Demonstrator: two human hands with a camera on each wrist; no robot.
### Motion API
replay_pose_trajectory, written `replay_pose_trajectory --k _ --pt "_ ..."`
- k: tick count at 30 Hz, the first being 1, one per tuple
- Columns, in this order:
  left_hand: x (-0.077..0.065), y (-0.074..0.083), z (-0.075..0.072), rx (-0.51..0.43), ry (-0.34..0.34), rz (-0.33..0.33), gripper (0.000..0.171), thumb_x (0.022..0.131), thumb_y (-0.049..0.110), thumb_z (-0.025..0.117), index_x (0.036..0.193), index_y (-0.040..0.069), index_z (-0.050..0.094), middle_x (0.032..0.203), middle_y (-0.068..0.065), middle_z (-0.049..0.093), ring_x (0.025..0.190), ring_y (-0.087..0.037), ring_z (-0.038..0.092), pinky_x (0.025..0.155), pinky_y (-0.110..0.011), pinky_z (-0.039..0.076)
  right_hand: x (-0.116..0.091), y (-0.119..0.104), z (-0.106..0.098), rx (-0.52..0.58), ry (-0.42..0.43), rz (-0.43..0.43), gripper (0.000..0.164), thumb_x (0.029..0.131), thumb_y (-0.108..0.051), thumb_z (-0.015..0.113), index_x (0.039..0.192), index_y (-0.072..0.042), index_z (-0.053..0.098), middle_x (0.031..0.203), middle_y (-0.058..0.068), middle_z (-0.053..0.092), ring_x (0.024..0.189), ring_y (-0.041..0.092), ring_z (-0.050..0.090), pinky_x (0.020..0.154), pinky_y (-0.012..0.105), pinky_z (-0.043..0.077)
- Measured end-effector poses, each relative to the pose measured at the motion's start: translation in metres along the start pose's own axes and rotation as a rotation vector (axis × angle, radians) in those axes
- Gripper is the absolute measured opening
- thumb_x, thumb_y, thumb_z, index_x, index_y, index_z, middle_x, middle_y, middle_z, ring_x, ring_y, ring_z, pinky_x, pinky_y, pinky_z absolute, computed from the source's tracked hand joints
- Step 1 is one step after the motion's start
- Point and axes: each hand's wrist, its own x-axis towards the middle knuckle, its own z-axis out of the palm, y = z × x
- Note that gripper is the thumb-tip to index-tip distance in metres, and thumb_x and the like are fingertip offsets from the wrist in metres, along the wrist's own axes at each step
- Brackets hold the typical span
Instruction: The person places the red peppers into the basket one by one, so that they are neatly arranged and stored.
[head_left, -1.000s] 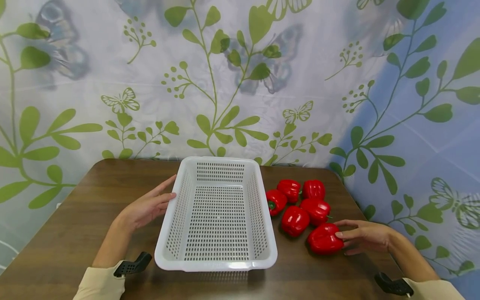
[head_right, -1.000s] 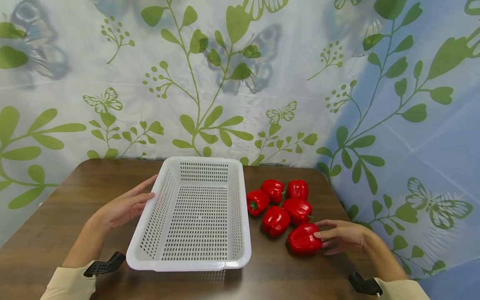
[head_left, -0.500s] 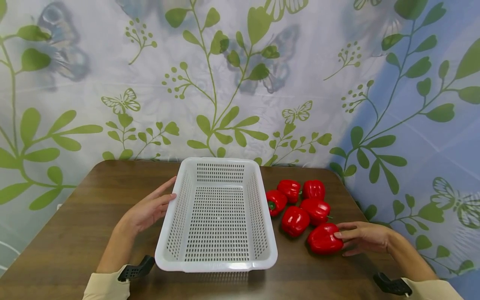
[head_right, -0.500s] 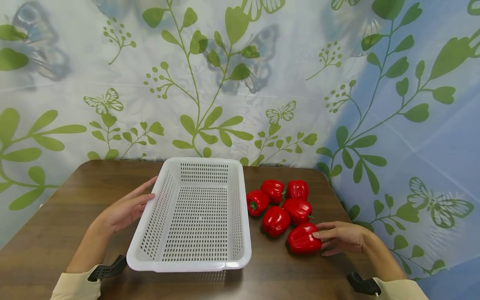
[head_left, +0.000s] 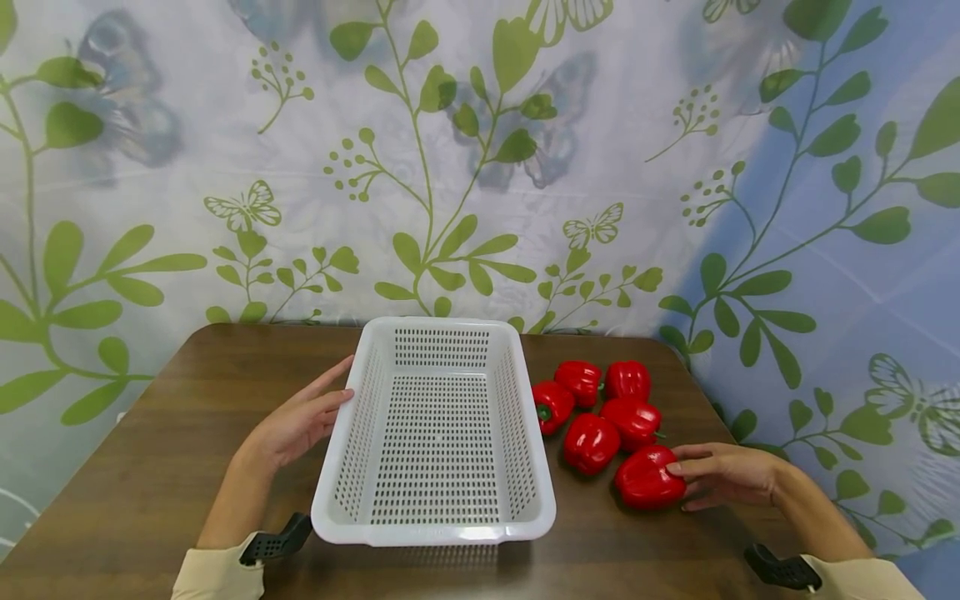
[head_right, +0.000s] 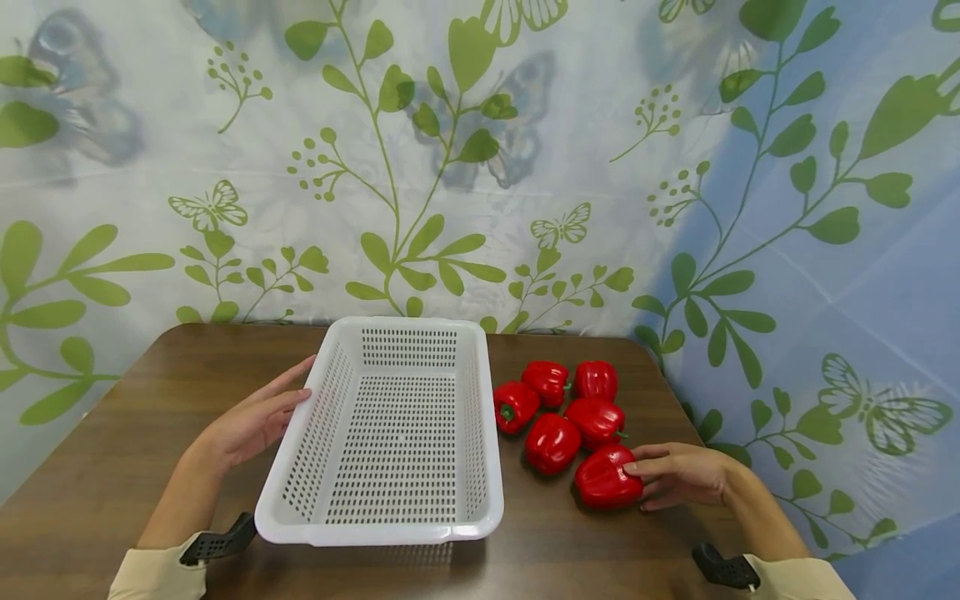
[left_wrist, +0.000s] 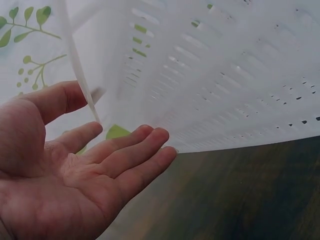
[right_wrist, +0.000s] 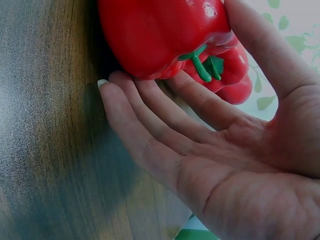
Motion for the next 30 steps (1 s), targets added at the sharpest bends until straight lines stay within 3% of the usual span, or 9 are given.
replay_pose_trajectory --k 9,18,30 --pt "0.001 -0.002 -0.001 -0.025 0.002 -0.004 0.069 0.108 0.016 0.048 0.165 0.021 0.009 0.133 -0.008 0.066 0.118 -0.025 0.069 0.094 -0.034 0.059 -0.005 -0.004 -0.004 -0.025 -0.026 -0.019 0.051 0.105 -0.021 0.050 0.147 0.007 0.039 0.129 0.009 0.067 0.116 0.029 0.066 0.103 0.052 0.053" --pt "0.000 -0.003 -0.002 -0.038 0.004 -0.001 0.068 0.108 0.015 0.048 0.165 0.022 0.010 0.133 -0.008 0.066 0.118 -0.024 0.068 0.094 -0.033 0.058 -0.015 -0.020 -0.011 0.042 -0.153 -0.080 0.037 0.108 -0.013 0.041 0.144 -0.007 0.047 0.137 0.008 0.063 0.125 0.028 0.063 0.110 0.048 0.049" --pt "0.001 -0.004 -0.004 -0.027 0.000 0.004 0.067 0.108 0.016 0.047 0.165 0.022 0.010 0.133 -0.008 0.066 0.118 -0.023 0.069 0.095 -0.034 0.059 -0.020 -0.055 0.001 -0.140 -0.018 -0.112 0.055 0.106 -0.017 0.047 0.156 -0.002 0.031 0.135 0.006 0.063 0.122 0.027 0.065 0.103 0.041 0.053"
